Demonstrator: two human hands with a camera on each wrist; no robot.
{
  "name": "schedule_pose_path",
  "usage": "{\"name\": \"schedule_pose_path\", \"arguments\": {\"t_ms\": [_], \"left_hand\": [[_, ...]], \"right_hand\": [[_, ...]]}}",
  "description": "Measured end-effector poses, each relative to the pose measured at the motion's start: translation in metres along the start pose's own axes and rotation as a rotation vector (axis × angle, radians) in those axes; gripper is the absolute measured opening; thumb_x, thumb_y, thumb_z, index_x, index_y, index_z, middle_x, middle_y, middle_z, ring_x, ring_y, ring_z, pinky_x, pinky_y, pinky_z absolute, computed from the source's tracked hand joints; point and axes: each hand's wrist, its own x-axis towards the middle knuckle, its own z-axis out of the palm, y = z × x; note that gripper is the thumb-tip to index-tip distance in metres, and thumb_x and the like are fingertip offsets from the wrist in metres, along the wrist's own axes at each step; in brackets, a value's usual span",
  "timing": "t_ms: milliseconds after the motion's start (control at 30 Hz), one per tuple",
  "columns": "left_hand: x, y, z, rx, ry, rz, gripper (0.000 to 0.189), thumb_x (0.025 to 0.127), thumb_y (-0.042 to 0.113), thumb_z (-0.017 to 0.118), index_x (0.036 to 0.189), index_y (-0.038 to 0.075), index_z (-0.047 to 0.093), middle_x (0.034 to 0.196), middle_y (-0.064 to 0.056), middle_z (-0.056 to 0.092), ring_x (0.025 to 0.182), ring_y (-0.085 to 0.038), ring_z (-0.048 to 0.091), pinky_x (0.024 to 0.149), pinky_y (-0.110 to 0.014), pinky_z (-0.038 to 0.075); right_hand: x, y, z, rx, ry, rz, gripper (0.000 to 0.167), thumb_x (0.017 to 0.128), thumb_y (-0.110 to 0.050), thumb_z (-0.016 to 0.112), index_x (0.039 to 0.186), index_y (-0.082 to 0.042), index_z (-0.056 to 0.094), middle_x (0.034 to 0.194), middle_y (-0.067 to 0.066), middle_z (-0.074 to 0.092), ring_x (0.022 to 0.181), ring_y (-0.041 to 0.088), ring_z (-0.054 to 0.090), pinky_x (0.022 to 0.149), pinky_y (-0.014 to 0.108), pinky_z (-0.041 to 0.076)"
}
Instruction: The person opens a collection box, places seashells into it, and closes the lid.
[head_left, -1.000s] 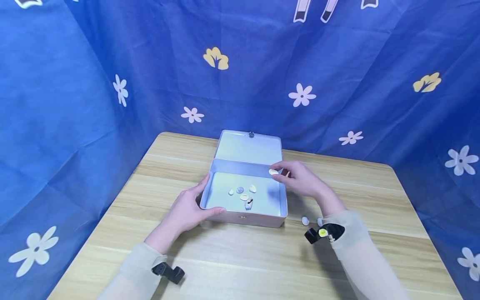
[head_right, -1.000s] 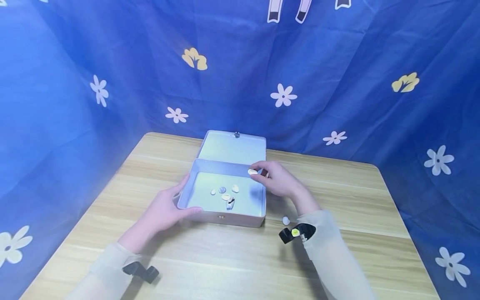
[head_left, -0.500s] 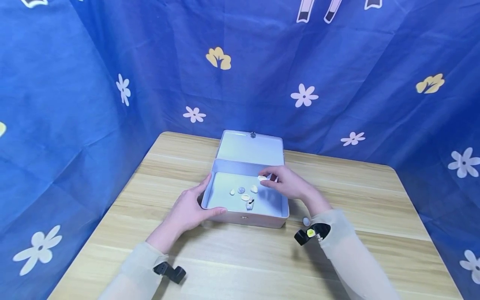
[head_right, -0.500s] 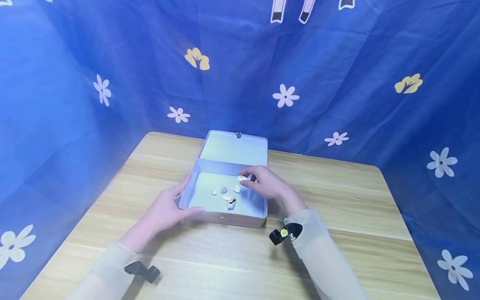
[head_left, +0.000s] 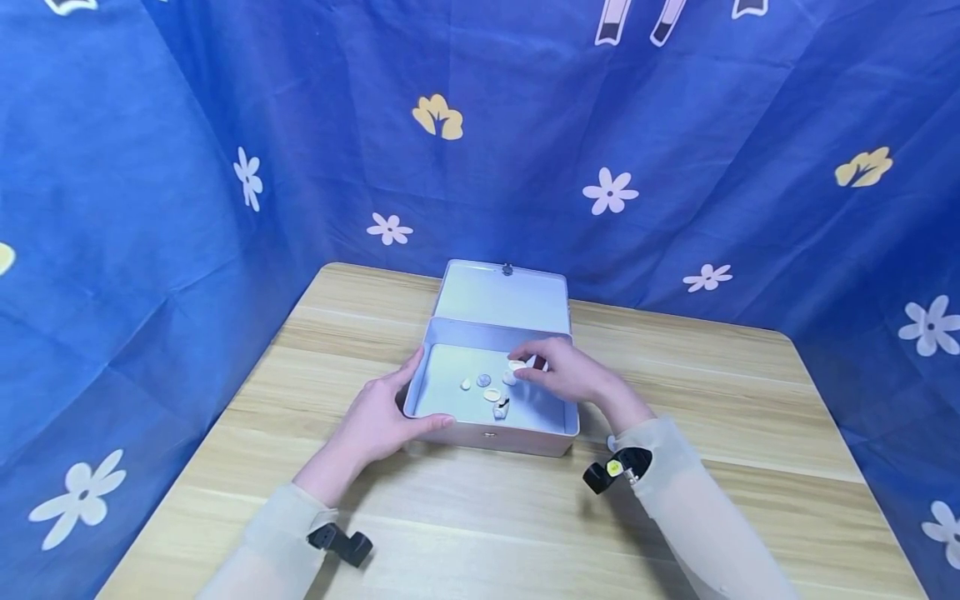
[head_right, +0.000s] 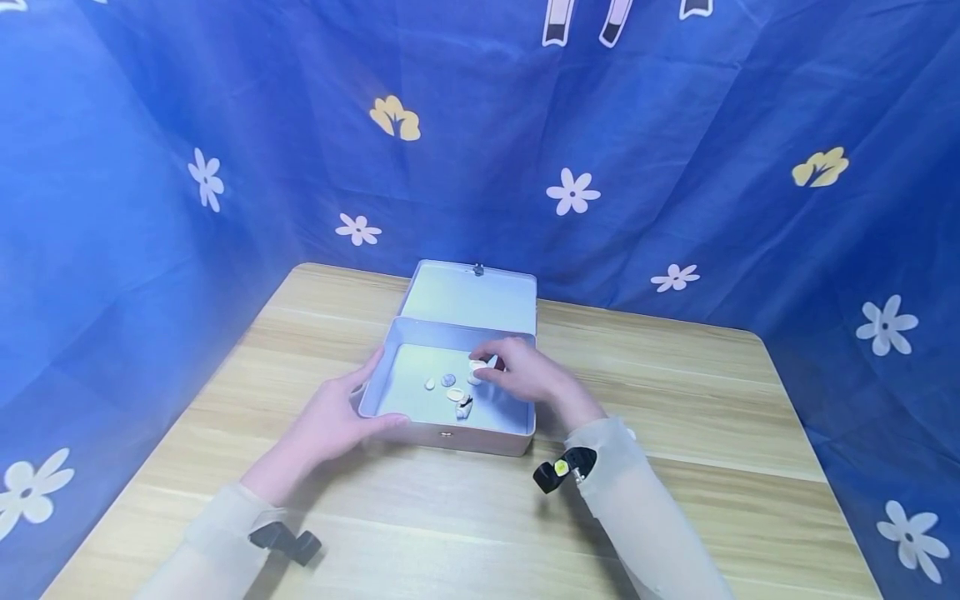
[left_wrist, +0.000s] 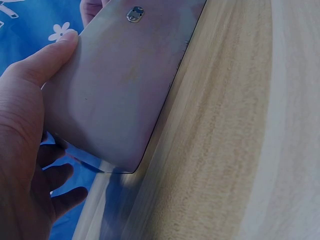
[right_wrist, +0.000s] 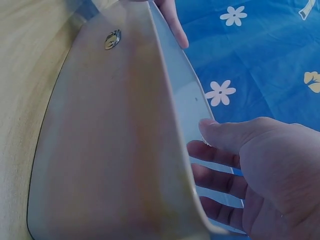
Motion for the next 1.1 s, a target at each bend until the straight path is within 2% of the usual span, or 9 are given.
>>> {"name": "schedule_pose_path", "arguments": {"t_ms": [233,367,533,667,1100], "left_hand": [[-0.0003,0.0003,0.0012,0.006,0.006,0.008,0.128,0.070,0.079,0.083,0.166,0.010,0.034,0.157,-0.019,0.048,0.143,-0.039,0.049,0.116,-0.058,0.041],[-0.0007,0.0004,0.0018,0.005,0.008,0.008,0.126,0.072,0.075,0.085,0.166,0.011,0.033,0.157,-0.019,0.048,0.143,-0.039,0.049,0.117,-0.058,0.040],[-0.0011,-0.0004,0.0027,0.005,0.010,0.013,0.127,0.071,0.079,0.083,0.166,0.011,0.034,0.157,-0.019,0.048,0.143,-0.039,0.049,0.116,-0.058,0.041],[-0.0012,-0.0015,0.0036,0.007,0.011,0.015,0.128,0.070,0.082,0.081,0.167,0.012,0.034,0.157,-0.019,0.048,0.143,-0.039,0.049,0.116,-0.058,0.041],[-0.0015,-0.0010,0.0041,-0.013,0.022,0.014,0.124,0.071,0.072,0.088,0.167,0.014,0.033,0.158,-0.017,0.048,0.143,-0.037,0.049,0.117,-0.056,0.041]], "right_hand": [[0.0004,-0.0004,0.0022,0.006,-0.020,0.025,0.035,0.104,-0.016,0.070,0.134,0.002,0.070,0.119,0.004,0.073,0.091,0.022,0.065,0.069,0.030,0.056],[-0.0001,-0.0006,0.0026,0.005,-0.028,0.031,0.035,0.105,-0.016,0.070,0.135,0.001,0.069,0.118,0.006,0.073,0.090,0.022,0.065,0.069,0.030,0.056],[-0.0007,-0.0011,0.0019,0.012,-0.036,0.041,0.045,0.105,-0.020,0.070,0.145,-0.001,0.063,0.137,0.013,0.068,0.090,0.015,0.067,0.070,0.031,0.056],[-0.0015,-0.0012,0.0009,0.015,-0.020,0.039,0.052,0.104,-0.022,0.072,0.150,-0.002,0.059,0.147,0.013,0.063,0.091,0.014,0.068,0.072,0.032,0.057],[-0.0043,-0.0015,-0.0043,0.004,0.002,0.028,0.045,0.103,-0.021,0.073,0.144,-0.006,0.065,0.142,0.012,0.066,0.095,0.015,0.067,0.081,0.033,0.059]]}}
